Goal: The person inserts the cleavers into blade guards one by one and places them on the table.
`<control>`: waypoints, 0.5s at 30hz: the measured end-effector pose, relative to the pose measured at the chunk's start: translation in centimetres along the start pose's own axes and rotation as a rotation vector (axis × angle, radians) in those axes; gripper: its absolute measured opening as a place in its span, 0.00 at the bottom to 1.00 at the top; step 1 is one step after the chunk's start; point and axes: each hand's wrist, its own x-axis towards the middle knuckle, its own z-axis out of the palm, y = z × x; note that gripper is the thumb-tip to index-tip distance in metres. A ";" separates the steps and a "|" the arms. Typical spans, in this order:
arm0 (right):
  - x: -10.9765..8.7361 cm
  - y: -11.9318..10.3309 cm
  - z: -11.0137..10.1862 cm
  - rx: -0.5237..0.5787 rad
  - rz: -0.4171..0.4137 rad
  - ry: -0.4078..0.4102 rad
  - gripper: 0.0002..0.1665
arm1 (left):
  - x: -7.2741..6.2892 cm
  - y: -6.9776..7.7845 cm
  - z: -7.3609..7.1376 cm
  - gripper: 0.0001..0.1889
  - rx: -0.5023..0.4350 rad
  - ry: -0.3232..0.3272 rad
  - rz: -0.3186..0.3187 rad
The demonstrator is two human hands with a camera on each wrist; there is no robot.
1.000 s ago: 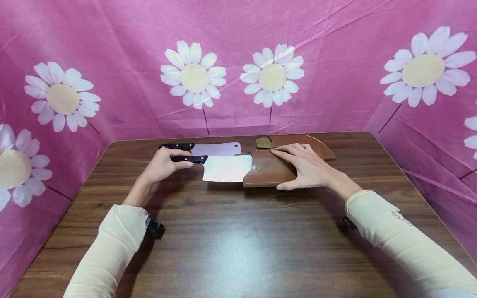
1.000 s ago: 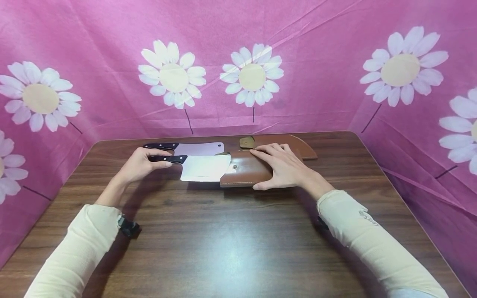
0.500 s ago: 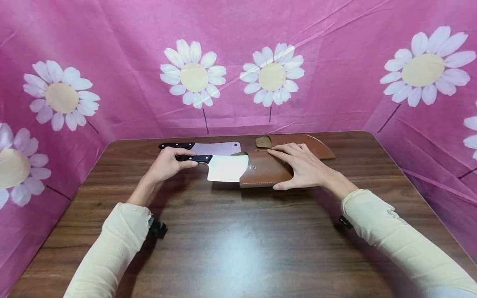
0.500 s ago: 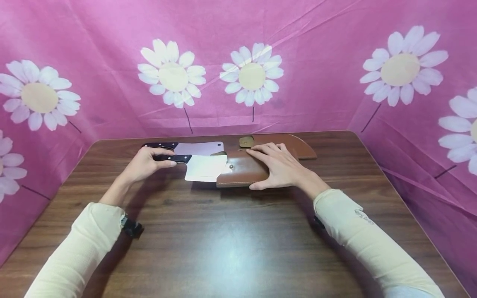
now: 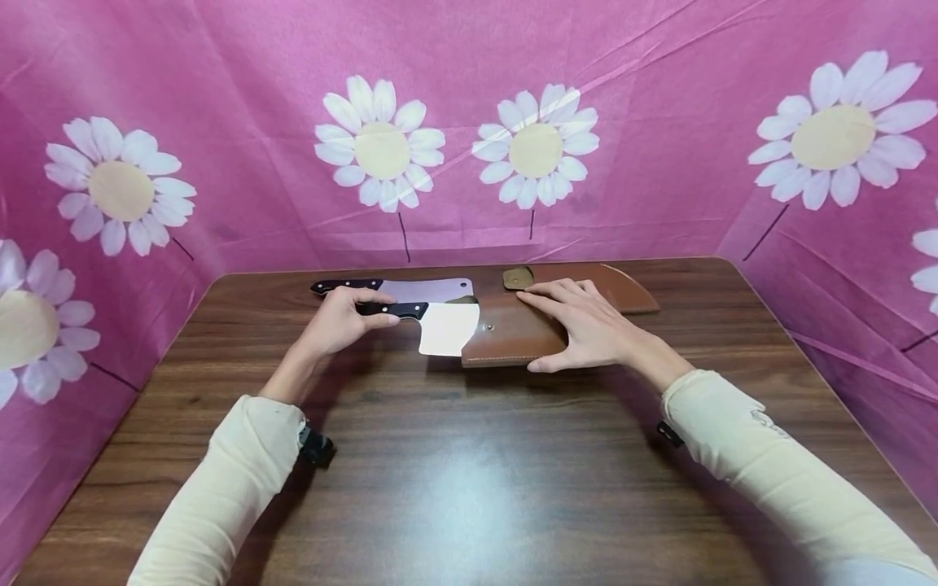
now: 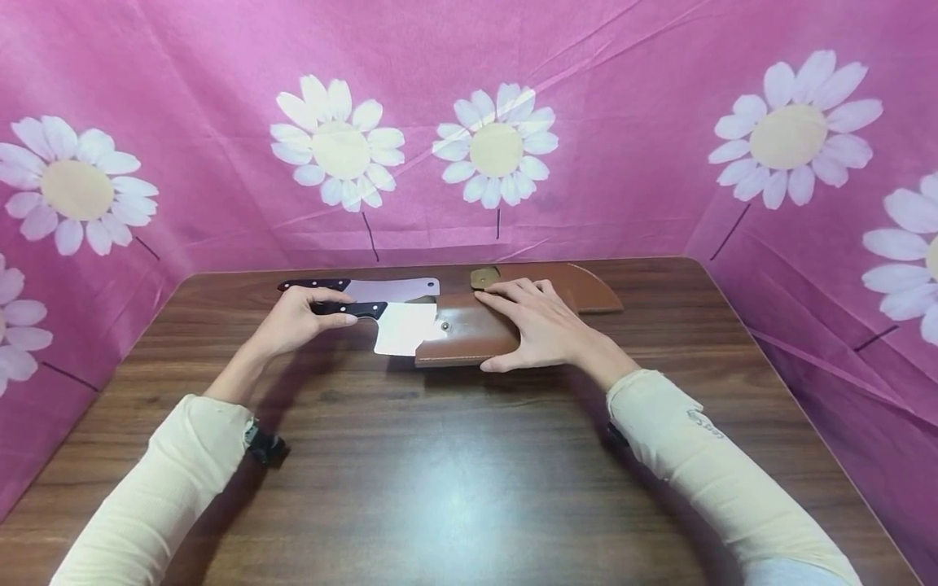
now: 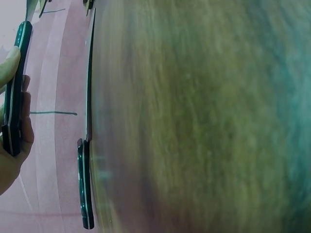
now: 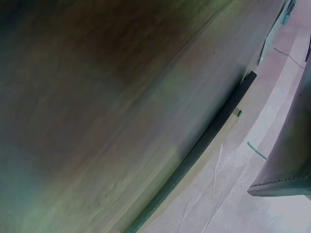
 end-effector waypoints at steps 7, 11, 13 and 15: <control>0.3 -0.2 0.3 -0.003 -0.004 -0.004 0.65 | 0.1 0.4 0.7 0.14 0.014 0.019 0.030; 0.5 -0.3 0.5 -0.005 -0.006 -0.005 0.65 | 0.1 0.6 0.9 0.14 0.021 0.022 0.035; 0.5 -0.4 0.6 -0.005 -0.008 -0.005 0.65 | 0.1 0.6 1.0 0.14 0.025 0.022 0.035; 0.6 -0.5 0.6 -0.003 -0.012 -0.002 0.66 | 0.1 0.7 1.1 0.14 0.025 0.025 0.036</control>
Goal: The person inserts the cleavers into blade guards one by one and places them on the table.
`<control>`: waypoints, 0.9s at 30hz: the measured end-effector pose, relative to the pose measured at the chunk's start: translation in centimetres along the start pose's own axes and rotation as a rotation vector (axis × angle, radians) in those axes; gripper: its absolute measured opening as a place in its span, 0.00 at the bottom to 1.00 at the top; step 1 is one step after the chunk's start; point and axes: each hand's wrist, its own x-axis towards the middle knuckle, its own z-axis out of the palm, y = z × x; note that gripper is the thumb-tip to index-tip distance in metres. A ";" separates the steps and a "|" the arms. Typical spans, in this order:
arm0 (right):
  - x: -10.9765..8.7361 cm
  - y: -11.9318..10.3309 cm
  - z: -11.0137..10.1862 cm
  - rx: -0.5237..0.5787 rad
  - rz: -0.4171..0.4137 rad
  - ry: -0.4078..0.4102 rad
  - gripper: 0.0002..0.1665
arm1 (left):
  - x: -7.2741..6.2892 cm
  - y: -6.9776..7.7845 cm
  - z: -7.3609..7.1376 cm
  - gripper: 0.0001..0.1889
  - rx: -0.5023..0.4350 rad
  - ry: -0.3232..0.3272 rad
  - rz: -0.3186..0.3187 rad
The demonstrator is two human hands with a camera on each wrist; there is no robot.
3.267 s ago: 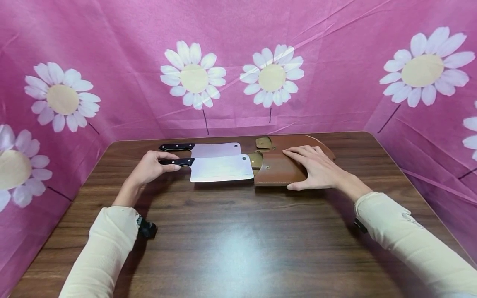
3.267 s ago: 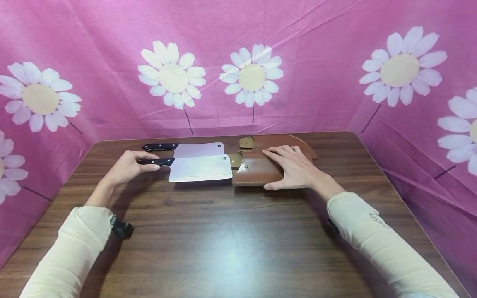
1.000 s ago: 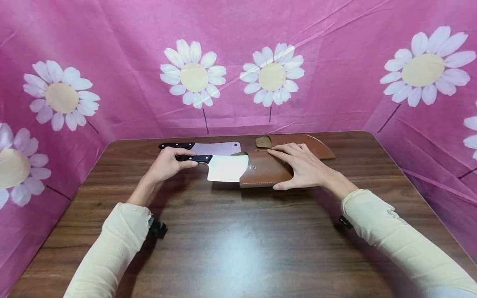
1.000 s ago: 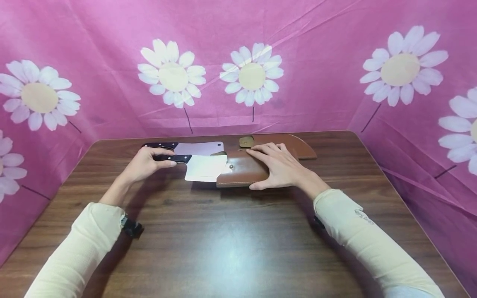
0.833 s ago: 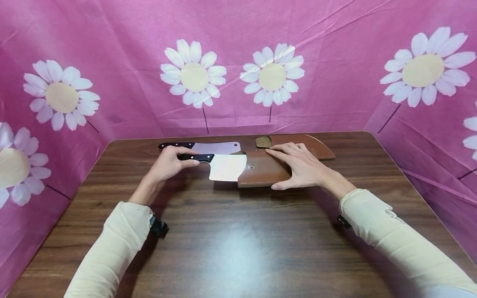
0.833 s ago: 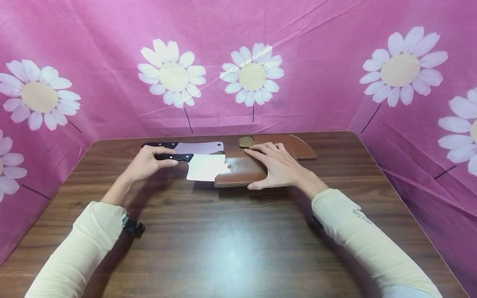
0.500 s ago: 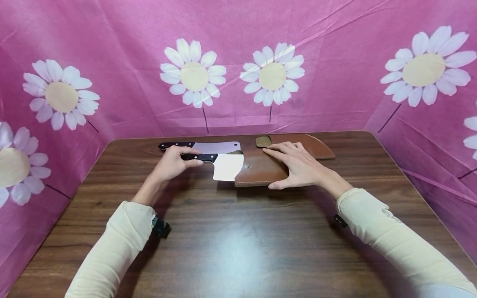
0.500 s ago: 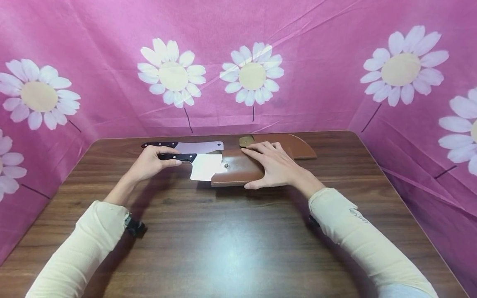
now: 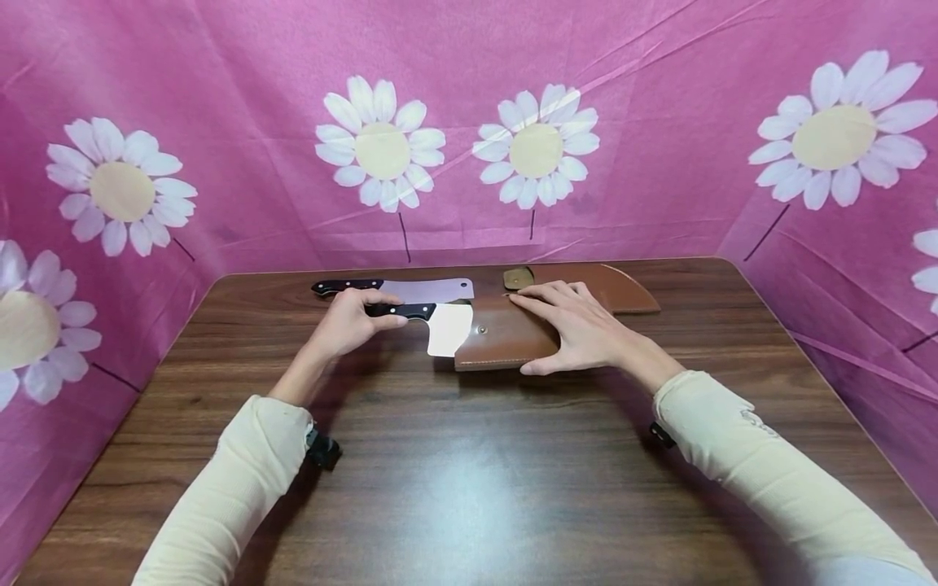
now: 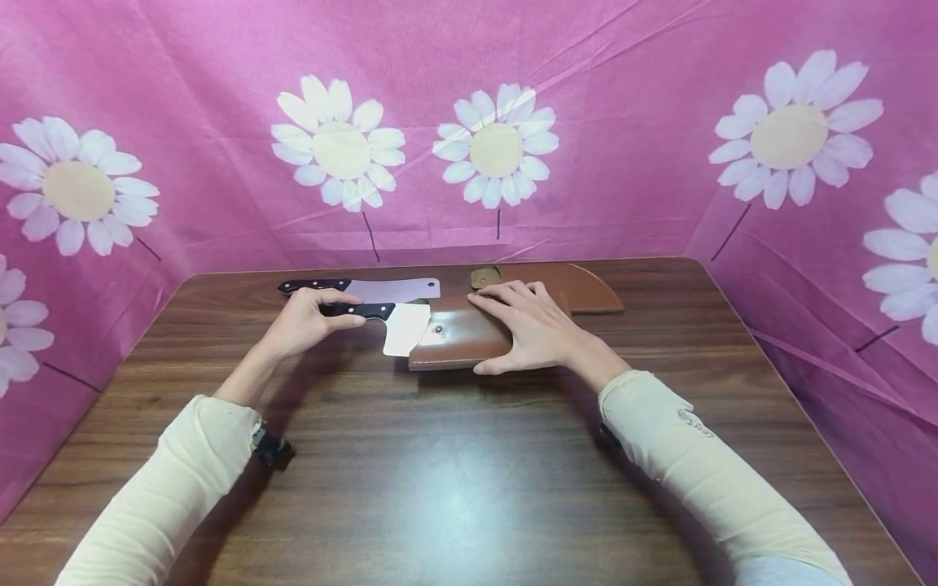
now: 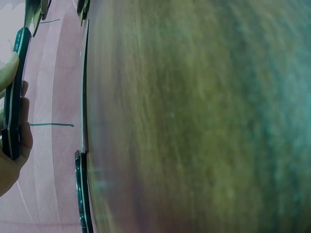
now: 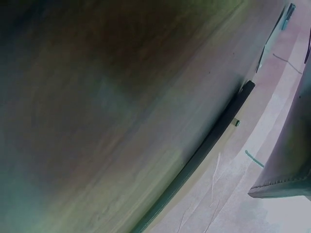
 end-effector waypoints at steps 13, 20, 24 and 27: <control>0.7 -0.8 0.2 0.002 -0.029 0.009 0.66 | 0.3 0.2 0.7 0.17 0.001 -0.004 0.048; 0.9 -1.0 0.5 0.013 -0.041 0.022 0.65 | 0.6 0.4 1.1 0.15 0.000 0.001 0.088; 1.0 -0.9 0.6 0.016 -0.034 0.013 0.66 | 0.6 0.6 1.3 0.15 -0.010 0.003 0.098; 1.1 -1.0 0.8 0.025 -0.027 0.008 0.66 | 0.7 0.7 1.4 0.15 -0.009 0.001 0.096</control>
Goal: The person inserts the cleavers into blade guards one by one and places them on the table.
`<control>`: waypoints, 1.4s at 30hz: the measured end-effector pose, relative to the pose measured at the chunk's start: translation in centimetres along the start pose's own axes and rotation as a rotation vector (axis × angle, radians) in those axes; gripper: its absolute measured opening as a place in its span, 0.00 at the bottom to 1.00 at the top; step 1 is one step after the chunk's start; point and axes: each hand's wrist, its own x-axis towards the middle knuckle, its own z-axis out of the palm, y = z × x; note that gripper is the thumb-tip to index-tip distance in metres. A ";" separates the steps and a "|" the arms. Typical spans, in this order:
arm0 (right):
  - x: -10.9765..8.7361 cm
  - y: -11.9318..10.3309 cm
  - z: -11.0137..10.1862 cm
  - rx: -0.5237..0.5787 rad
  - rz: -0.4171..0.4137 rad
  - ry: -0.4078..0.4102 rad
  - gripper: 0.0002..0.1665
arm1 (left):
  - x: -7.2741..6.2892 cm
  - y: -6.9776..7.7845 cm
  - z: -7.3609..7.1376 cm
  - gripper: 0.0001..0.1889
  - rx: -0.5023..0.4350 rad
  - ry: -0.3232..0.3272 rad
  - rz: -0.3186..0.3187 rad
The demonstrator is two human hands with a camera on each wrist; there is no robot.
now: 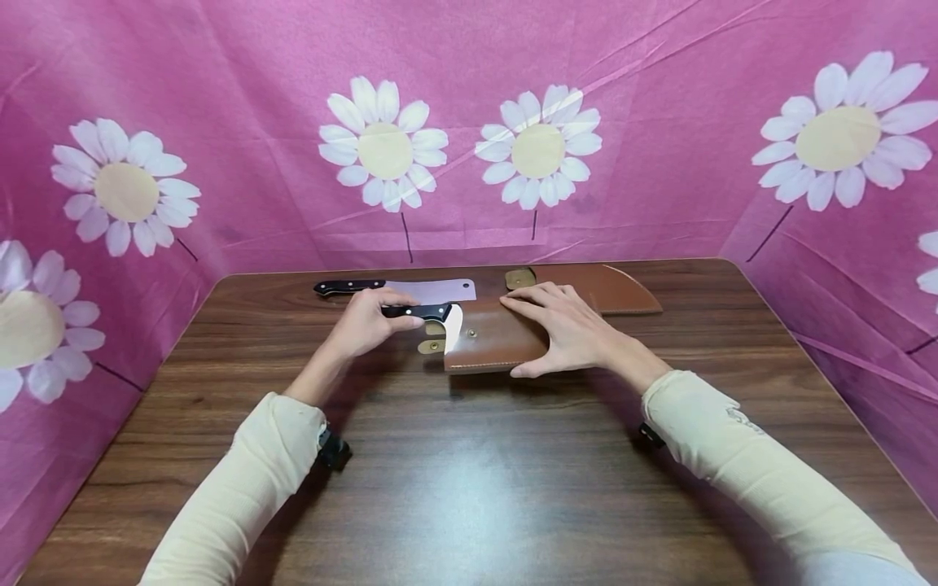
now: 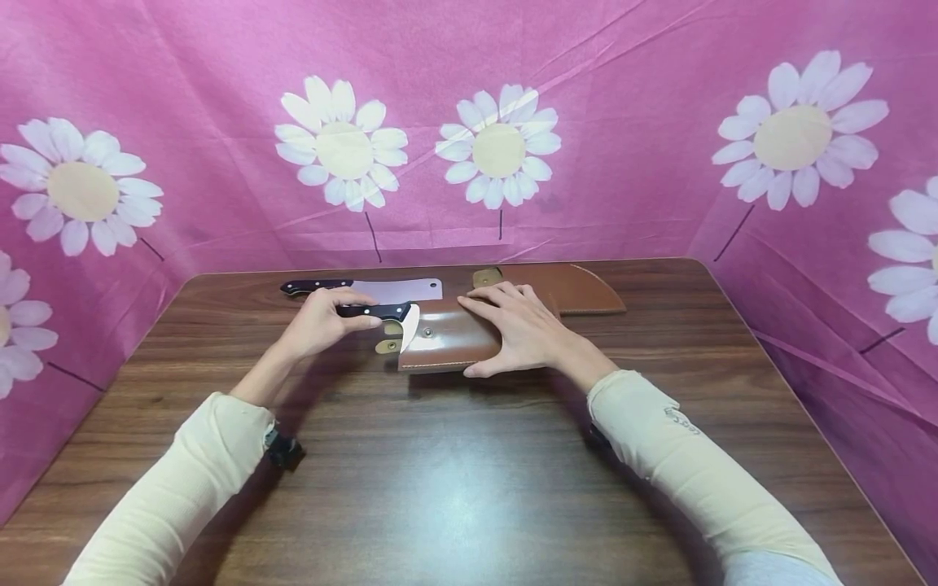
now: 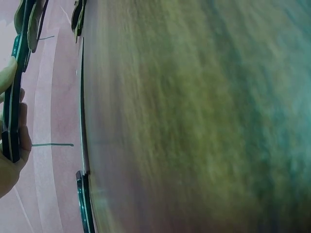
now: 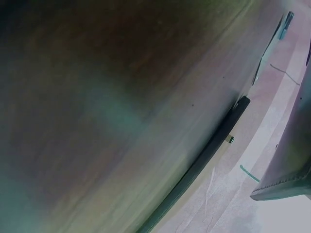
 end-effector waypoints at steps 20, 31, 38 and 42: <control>0.6 -0.5 0.6 -0.003 -0.020 0.026 0.66 | 0.6 1.0 1.2 0.19 0.050 0.024 -0.077; 0.6 -0.4 0.8 -0.010 -0.023 0.025 0.66 | 0.6 1.0 1.6 0.17 0.030 0.017 -0.087; 0.5 -0.5 1.0 -0.005 -0.012 0.007 0.66 | 0.4 0.8 1.6 0.15 -0.023 -0.020 -0.070; 0.3 -0.7 1.3 0.007 -0.002 -0.031 0.66 | 0.3 0.4 1.7 0.14 -0.053 -0.062 -0.082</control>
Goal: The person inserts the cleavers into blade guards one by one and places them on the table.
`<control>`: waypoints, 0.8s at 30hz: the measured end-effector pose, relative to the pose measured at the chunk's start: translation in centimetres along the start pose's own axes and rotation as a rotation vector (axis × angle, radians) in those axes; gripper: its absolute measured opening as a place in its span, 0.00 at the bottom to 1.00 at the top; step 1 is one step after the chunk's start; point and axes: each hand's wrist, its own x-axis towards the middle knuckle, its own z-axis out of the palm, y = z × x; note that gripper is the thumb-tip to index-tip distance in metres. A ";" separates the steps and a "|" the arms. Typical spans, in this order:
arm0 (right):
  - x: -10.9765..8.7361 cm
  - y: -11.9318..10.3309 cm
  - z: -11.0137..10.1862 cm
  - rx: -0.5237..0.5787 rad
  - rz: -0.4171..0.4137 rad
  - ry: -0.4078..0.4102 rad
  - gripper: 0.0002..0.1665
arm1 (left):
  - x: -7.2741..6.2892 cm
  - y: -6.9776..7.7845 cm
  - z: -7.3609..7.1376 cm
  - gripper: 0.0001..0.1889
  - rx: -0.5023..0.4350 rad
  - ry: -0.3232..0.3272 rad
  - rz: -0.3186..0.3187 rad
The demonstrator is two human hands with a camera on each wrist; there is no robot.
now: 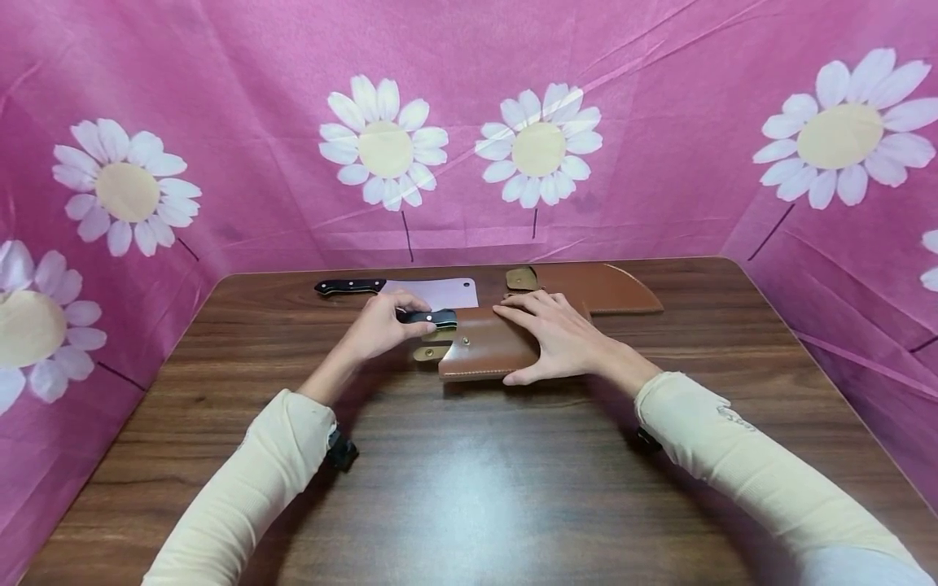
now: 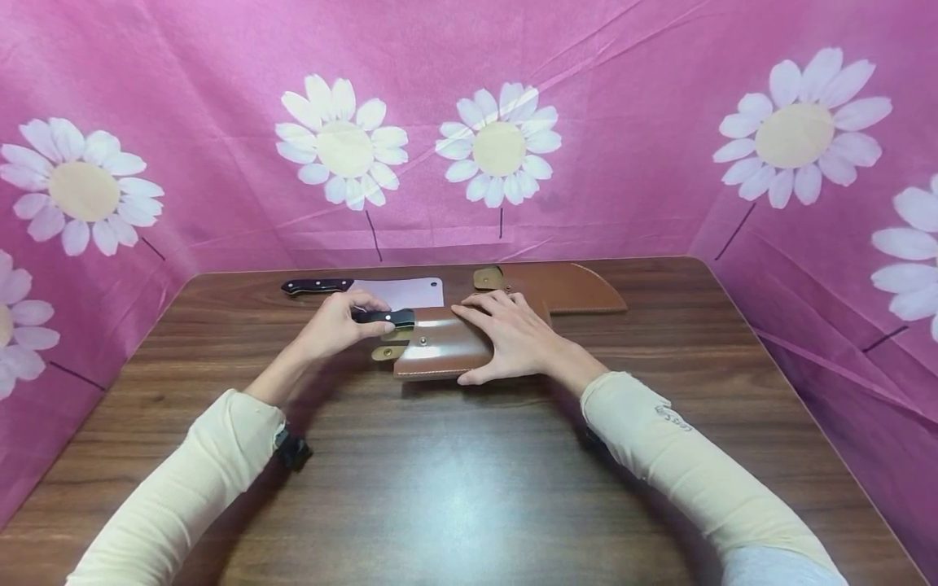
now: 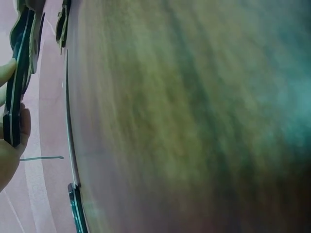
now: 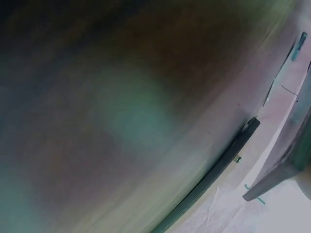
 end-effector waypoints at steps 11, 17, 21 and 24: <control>-0.1 -0.7 0.9 0.022 0.067 -0.134 0.67 | 0.1 -0.8 0.1 0.13 0.003 -0.163 -0.038; -0.1 -0.8 1.6 0.022 0.072 -0.176 0.67 | 0.2 -1.2 0.2 0.13 0.026 -0.234 -0.055; 0.0 -0.9 1.8 0.022 0.070 -0.192 0.67 | 0.2 -1.2 0.3 0.13 0.048 -0.257 -0.050; 0.0 -1.0 1.6 0.022 0.076 -0.211 0.68 | 0.4 -1.2 0.4 0.13 0.085 -0.266 -0.039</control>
